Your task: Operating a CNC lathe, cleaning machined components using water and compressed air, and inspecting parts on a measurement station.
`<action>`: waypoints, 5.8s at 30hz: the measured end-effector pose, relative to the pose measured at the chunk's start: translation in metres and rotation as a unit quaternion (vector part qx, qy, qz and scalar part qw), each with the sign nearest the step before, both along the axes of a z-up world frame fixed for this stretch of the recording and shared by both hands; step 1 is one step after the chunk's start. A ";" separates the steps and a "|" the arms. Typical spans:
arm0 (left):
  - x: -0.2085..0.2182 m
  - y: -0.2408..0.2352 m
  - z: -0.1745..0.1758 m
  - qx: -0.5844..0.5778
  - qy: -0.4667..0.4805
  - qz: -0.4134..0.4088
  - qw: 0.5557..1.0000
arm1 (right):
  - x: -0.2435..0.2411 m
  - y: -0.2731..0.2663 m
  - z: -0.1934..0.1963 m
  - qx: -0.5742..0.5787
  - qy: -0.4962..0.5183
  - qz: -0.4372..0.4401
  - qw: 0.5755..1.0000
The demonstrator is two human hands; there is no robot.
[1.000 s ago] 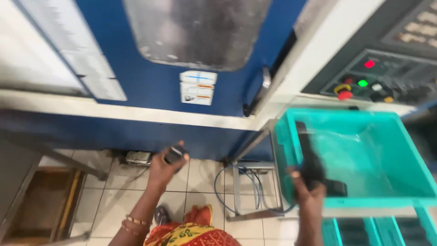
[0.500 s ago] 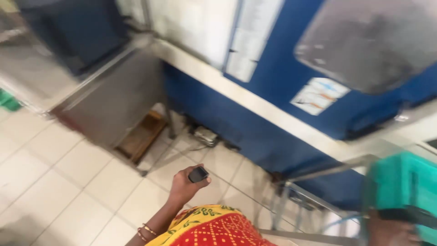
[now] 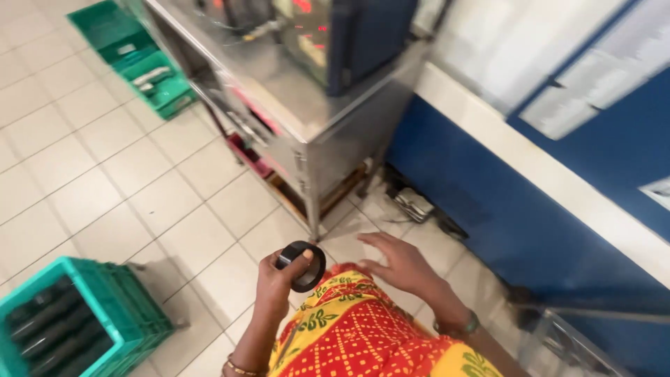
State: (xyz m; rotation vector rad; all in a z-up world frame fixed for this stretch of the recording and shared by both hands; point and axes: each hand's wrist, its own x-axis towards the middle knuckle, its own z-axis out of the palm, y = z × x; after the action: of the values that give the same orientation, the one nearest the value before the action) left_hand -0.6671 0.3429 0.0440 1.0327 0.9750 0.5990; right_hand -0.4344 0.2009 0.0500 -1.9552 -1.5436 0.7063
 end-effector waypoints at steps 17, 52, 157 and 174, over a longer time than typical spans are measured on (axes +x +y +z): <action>-0.042 0.339 0.063 -0.197 -0.200 0.047 0.959 | -0.117 0.419 0.068 0.329 0.048 0.222 0.917; 0.268 0.790 0.088 0.052 -0.058 -0.457 0.886 | 0.067 0.734 0.186 0.351 -0.064 -0.392 0.848; 0.269 0.793 0.104 -0.002 -0.076 -0.517 0.853 | 0.084 0.744 0.187 0.313 -0.014 -0.416 0.854; 0.268 0.783 0.103 0.024 -0.059 -0.462 0.885 | 0.057 0.787 0.168 0.248 -0.170 -0.630 0.717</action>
State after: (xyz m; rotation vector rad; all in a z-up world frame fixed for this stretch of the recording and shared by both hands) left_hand -0.3992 1.1263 0.1469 1.3376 0.2720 -0.1174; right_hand -0.3773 0.9882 0.2180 -2.1299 -0.1611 -0.6173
